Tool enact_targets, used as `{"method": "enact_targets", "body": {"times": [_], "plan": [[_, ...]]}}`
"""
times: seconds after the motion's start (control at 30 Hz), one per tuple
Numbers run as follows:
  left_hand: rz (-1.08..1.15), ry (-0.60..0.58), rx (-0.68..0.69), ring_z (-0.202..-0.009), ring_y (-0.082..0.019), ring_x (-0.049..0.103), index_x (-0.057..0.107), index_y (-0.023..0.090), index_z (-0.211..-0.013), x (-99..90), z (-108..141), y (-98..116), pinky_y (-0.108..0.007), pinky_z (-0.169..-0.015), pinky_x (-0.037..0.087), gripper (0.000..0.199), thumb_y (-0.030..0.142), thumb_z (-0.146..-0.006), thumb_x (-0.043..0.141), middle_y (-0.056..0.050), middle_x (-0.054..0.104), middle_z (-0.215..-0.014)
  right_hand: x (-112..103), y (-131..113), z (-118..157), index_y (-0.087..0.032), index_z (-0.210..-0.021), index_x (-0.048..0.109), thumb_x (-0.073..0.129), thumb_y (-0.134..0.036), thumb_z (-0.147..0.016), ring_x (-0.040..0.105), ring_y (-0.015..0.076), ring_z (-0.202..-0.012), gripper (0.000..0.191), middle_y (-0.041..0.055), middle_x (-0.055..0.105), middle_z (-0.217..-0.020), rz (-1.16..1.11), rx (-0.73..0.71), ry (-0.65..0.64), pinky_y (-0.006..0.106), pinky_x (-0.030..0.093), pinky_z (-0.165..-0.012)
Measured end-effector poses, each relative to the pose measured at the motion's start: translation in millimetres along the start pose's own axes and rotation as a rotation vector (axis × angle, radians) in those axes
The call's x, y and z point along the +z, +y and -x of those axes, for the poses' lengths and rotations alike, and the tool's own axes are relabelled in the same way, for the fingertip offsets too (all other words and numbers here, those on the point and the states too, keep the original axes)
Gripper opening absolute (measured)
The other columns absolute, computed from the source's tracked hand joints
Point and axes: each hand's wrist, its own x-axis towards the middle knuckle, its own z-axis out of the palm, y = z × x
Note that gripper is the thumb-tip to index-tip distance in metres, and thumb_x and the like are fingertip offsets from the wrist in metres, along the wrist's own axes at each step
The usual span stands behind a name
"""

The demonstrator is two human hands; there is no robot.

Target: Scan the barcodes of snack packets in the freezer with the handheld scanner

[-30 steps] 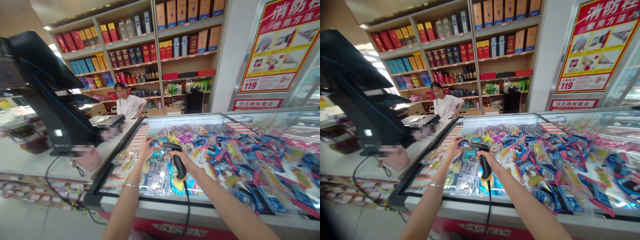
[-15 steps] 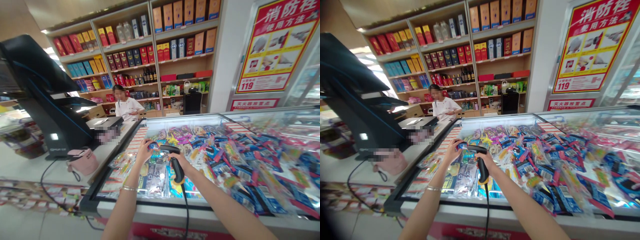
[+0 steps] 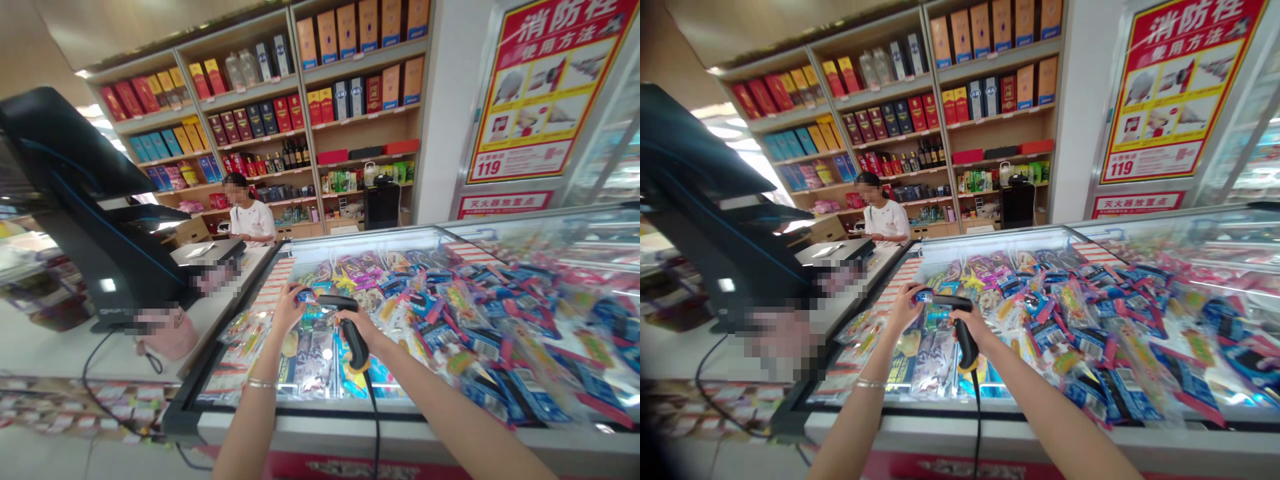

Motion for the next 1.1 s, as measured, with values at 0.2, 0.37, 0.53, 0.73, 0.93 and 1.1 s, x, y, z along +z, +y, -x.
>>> {"method": "enact_targets", "body": {"times": [0.2, 0.37, 0.53, 0.73, 0.93, 1.1], "plan": [[0.039, 0.148, -0.074, -0.106, -0.022, 0.054, 0.067, 0.022, -0.105, -1.8, -2, 11, -0.039, -0.100, 0.044, 0.036, 0.018, -0.072, 0.055, -0.007, 0.058, -0.107, -2, -24, 10, -0.015, -0.066, 0.060, 0.064, -0.028, -0.063, 0.049, 0.0117, -0.034, 0.014, -0.0002, 0.057, -0.042, -0.052, -0.066, -0.029, 0.022, 0.040, -0.036], [0.169, 0.290, -0.074, -0.103, -0.022, 0.055, 0.066, 0.022, -0.107, 0.7, -17, 68, -0.038, -0.098, 0.044, 0.037, 0.019, -0.072, 0.054, -0.006, 0.059, -0.104, -31, -76, 44, -0.015, -0.066, 0.061, 0.064, -0.028, -0.067, 0.049, 0.0111, -0.035, 0.013, 0.0002, 0.057, -0.042, -0.083, -0.206, -0.002, 0.021, 0.041, -0.037], [0.331, 0.248, -0.028, -0.104, -0.020, 0.057, 0.064, 0.023, -0.112, 31.0, -39, 162, -0.034, -0.099, 0.044, 0.039, 0.018, -0.074, 0.055, -0.006, 0.060, -0.108, -96, -117, 96, -0.015, -0.067, 0.061, 0.061, -0.029, -0.074, 0.047, 0.0102, -0.035, 0.016, 0.0002, 0.056, -0.044, -0.102, -0.243, 0.175, 0.020, 0.040, -0.034], [0.384, 0.018, 0.101, -0.117, -0.021, 0.052, 0.057, 0.021, -0.123, 96.4, -31, 244, -0.036, -0.104, 0.040, 0.040, 0.030, -0.085, 0.052, -0.009, 0.056, -0.124, -180, -122, 146, -0.015, -0.068, 0.060, 0.061, -0.025, -0.075, 0.049, 0.0091, -0.037, 0.013, 0.0007, 0.056, -0.046, -0.170, -0.290, 0.394, 0.017, 0.041, -0.035], [0.189, -0.204, 0.205, -0.126, -0.024, 0.047, 0.045, 0.030, -0.137, 129.7, -5, 265, -0.046, -0.110, 0.031, 0.048, 0.048, -0.093, 0.038, -0.007, 0.051, -0.137, -235, -94, 161, -0.016, -0.066, 0.057, 0.060, -0.030, -0.075, 0.047, 0.0099, -0.035, 0.017, 0.0006, 0.055, -0.046, -0.285, -0.185, 0.452, 0.020, 0.041, -0.033], [0.197, -0.251, 0.275, -0.126, -0.023, 0.047, 0.033, 0.029, -0.145, 133.5, -3, 259, -0.039, -0.103, 0.039, 0.055, 0.050, -0.094, 0.032, -0.008, 0.048, -0.139, -248, -78, 156, -0.015, -0.066, 0.058, 0.061, -0.030, -0.074, 0.050, 0.0099, -0.037, 0.018, 0.0005, 0.055, -0.045, -0.334, -0.210, 0.468, 0.018, 0.040, -0.034]]}}
